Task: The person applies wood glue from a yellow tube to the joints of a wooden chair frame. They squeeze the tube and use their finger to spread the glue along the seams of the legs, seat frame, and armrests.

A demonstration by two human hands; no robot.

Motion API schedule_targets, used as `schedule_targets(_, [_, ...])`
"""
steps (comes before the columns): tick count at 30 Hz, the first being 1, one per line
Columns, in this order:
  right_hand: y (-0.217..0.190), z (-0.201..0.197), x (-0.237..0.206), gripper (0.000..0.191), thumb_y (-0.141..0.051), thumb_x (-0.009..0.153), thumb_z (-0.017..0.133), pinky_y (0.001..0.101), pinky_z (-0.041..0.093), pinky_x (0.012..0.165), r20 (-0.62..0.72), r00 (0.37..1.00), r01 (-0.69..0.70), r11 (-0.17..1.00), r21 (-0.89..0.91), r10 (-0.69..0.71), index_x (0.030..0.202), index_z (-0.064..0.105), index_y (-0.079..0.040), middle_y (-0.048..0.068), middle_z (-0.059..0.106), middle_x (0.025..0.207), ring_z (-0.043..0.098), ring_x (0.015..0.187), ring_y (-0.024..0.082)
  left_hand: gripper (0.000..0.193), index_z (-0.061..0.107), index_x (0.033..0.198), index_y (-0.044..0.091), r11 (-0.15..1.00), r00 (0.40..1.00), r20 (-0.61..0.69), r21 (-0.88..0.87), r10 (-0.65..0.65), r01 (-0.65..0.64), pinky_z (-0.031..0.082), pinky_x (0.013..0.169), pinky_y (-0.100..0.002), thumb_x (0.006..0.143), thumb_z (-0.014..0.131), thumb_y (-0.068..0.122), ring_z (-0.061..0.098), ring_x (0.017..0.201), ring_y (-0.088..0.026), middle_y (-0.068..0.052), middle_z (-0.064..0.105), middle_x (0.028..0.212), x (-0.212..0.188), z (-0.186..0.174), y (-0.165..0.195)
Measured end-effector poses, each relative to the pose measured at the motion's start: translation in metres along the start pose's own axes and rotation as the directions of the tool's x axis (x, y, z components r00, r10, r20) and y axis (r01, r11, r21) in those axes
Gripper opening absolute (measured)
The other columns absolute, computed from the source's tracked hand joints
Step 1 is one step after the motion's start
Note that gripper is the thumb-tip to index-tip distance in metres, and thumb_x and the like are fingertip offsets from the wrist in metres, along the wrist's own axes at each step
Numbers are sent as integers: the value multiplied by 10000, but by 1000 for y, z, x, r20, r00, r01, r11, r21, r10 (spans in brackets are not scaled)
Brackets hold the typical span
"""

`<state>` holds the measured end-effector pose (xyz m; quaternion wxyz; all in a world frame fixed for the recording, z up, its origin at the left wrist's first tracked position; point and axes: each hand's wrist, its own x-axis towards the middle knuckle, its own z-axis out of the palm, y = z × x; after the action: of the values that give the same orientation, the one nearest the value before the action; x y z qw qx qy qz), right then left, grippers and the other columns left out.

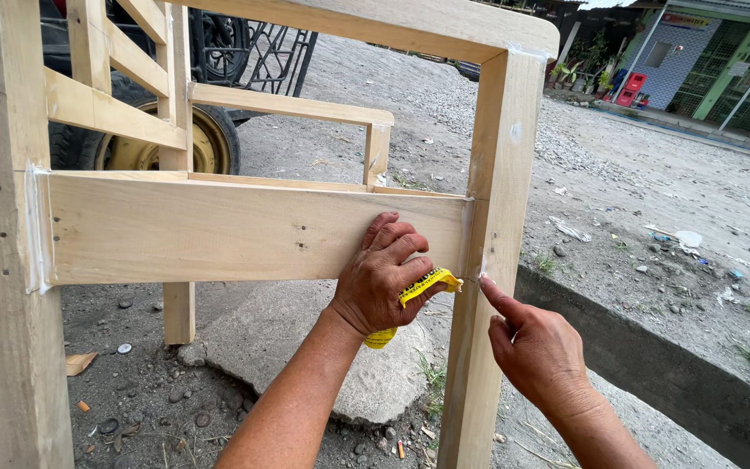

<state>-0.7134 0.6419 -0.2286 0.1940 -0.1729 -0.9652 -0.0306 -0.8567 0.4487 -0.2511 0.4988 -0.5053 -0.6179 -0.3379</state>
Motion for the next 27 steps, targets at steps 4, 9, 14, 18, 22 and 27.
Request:
schedule_targets(4, [3,4,-3,558,-278,913,627,378,591,685,-67,996,-41,978,206,56,1434,553,-466,16,735,710,723,616,178,320,708,913,91,1000,1000,0,-10,7,-7,340,1239,-541,906,783,402,588,1188,-296,-79,642,1069,0,0,-1])
schedule_targets(9, [0,10,-9,578,-257,909,643,366,591,705,-55,997,-42,985,165,52,1447,567,-452,28,734,726,716,638,167,317,712,914,98,1000,1000,1,-9,1,-1,340,1239,-541,900,783,407,590,1188,-293,-72,644,1068,0,0,1])
schedule_targets(14, [-1,14,-12,519,-233,927,631,327,606,681,-52,998,-30,976,215,42,1413,631,-415,-15,749,746,719,630,123,308,714,914,100,1000,1000,-3,-11,7,-7,338,1237,-543,897,785,399,588,1191,-297,-76,644,1072,0,0,0])
schedule_targets(18, [-2,16,-13,429,-212,903,657,327,602,674,-129,992,40,953,301,-1,1300,698,-372,-35,766,815,721,614,114,310,716,917,96,1000,1000,4,-10,10,-10,337,1238,-544,894,788,396,588,1189,-295,-76,643,1068,1,-1,-1])
schedule_targets(22, [1,9,-3,472,-250,947,618,309,622,687,-128,990,-15,964,267,51,1391,623,-409,-27,758,757,725,620,119,307,715,913,95,1000,1000,7,-2,10,-10,341,1238,-539,887,787,392,591,1186,-293,-74,646,1070,2,-1,0])
schedule_targets(27, [2,-2,12,600,-207,900,627,376,588,679,-142,989,-5,963,268,45,1453,571,-434,13,748,750,705,612,174,306,715,913,94,1000,1000,4,-2,9,-9,345,1232,-540,893,791,390,592,1180,-291,-74,645,1063,2,-1,1])
